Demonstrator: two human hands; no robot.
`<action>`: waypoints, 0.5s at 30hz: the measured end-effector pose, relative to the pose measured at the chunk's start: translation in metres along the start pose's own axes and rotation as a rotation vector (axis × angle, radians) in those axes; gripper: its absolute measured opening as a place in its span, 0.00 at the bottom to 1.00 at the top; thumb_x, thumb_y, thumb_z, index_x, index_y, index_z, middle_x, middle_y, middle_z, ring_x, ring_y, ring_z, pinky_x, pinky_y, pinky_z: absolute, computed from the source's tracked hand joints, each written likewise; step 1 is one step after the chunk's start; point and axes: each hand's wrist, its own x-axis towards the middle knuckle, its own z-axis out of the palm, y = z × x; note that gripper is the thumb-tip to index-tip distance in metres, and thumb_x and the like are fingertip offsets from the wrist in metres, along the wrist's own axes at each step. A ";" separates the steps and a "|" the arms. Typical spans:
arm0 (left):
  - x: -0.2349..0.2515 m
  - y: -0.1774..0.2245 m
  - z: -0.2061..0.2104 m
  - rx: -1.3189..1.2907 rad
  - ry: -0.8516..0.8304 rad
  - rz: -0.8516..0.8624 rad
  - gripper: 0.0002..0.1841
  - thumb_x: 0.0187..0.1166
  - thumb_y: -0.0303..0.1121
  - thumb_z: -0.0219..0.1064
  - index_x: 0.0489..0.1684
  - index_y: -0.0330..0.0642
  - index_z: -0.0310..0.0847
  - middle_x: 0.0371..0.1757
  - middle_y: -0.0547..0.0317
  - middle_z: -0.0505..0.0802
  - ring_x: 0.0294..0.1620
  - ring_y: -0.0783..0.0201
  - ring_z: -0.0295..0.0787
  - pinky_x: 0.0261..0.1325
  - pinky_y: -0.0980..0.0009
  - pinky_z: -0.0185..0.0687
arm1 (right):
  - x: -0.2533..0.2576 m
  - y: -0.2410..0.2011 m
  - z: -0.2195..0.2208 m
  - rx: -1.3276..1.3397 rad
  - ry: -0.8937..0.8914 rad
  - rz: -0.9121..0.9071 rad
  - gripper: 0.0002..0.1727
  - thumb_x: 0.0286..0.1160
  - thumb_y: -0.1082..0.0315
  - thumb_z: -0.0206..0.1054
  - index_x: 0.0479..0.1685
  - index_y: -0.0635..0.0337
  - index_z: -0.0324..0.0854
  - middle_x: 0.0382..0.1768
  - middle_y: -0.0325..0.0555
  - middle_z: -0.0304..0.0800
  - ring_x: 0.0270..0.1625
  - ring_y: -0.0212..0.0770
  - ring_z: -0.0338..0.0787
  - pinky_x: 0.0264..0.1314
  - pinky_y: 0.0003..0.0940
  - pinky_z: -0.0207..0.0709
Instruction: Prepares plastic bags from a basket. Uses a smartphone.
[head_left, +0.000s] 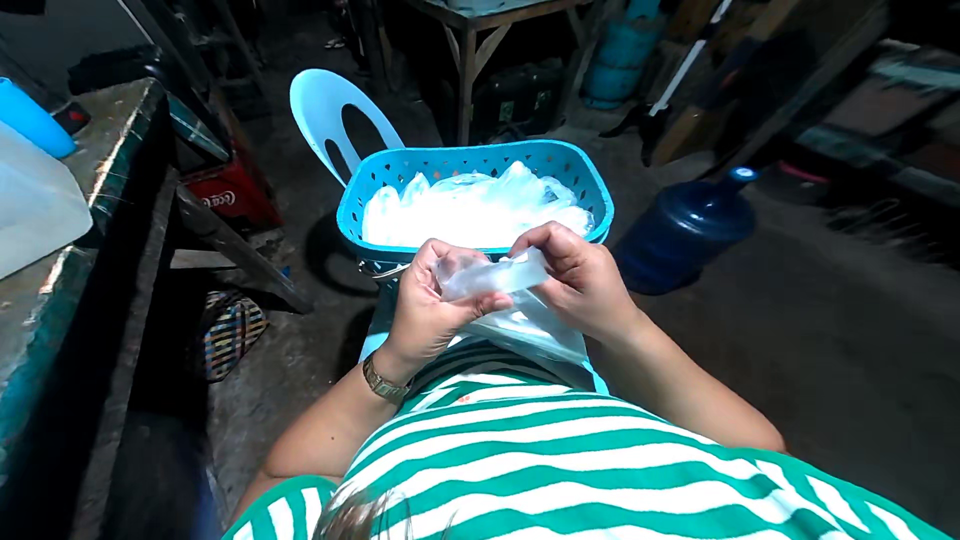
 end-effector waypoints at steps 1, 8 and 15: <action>-0.001 0.001 0.000 0.042 0.008 -0.021 0.25 0.61 0.17 0.80 0.55 0.48 0.78 0.47 0.64 0.91 0.42 0.73 0.91 0.46 0.74 0.91 | -0.002 0.000 0.001 -0.011 0.010 -0.005 0.05 0.75 0.74 0.66 0.44 0.64 0.82 0.26 0.33 0.83 0.25 0.17 0.77 0.29 0.12 0.74; 0.000 0.001 -0.001 0.178 0.018 0.032 0.06 0.74 0.25 0.74 0.35 0.48 0.83 0.52 0.65 0.86 0.46 0.75 0.85 0.45 0.79 0.86 | -0.009 -0.002 0.004 -0.065 0.075 -0.031 0.05 0.76 0.74 0.67 0.44 0.66 0.85 0.34 0.38 0.89 0.35 0.18 0.84 0.42 0.13 0.80; -0.001 0.005 0.000 0.156 0.000 -0.115 0.19 0.76 0.21 0.71 0.64 0.45 0.81 0.41 0.66 0.90 0.38 0.75 0.88 0.44 0.77 0.89 | -0.012 -0.003 0.008 -0.112 0.042 -0.071 0.14 0.71 0.80 0.62 0.50 0.68 0.91 0.35 0.43 0.86 0.38 0.24 0.83 0.44 0.15 0.78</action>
